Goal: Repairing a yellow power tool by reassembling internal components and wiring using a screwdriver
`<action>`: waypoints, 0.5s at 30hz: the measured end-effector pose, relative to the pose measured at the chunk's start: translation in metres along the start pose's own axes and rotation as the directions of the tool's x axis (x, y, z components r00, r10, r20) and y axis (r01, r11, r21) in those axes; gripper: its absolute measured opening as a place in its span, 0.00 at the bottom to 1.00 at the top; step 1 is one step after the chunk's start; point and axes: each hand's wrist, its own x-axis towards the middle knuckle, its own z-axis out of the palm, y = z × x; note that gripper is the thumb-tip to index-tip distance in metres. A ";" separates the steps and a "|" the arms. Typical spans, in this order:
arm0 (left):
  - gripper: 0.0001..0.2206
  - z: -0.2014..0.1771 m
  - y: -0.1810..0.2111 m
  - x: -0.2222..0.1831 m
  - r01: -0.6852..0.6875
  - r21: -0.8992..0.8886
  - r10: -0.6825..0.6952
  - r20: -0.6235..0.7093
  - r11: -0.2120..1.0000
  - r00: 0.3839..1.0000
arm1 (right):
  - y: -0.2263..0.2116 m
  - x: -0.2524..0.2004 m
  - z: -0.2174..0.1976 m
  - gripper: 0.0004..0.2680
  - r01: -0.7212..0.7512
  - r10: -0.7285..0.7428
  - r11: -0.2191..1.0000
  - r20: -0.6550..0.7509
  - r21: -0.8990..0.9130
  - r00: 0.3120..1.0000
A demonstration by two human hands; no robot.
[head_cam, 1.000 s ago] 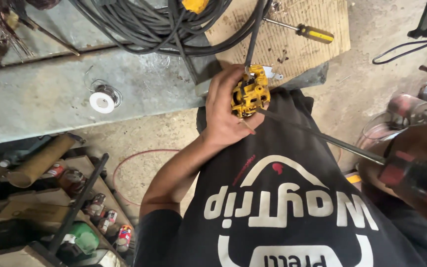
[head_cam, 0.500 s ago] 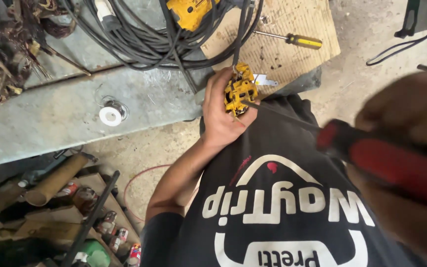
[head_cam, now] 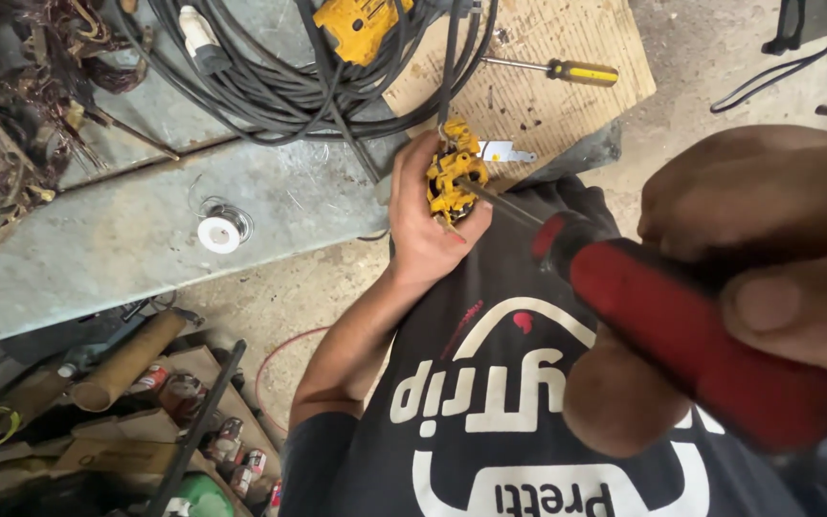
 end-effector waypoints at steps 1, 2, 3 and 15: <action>0.32 0.000 -0.001 -0.001 -0.002 0.000 0.002 -0.007 1.000 1.000 | -0.005 -0.001 -0.008 0.11 -0.096 0.091 0.995 0.164 0.024 0.982; 0.32 0.000 0.000 0.000 -0.003 -0.001 0.003 -0.006 1.000 1.000 | -0.006 0.000 -0.001 0.11 -0.097 0.092 0.995 0.163 0.024 0.982; 0.32 0.000 0.001 0.001 -0.006 0.005 0.006 -0.011 1.000 1.000 | -0.007 0.001 0.006 0.22 -0.001 0.003 1.000 0.086 -0.021 0.996; 0.31 0.000 0.001 0.000 -0.013 0.033 0.013 0.001 0.999 1.000 | 0.021 0.006 0.051 0.30 0.355 -0.381 0.924 -0.332 -0.140 0.863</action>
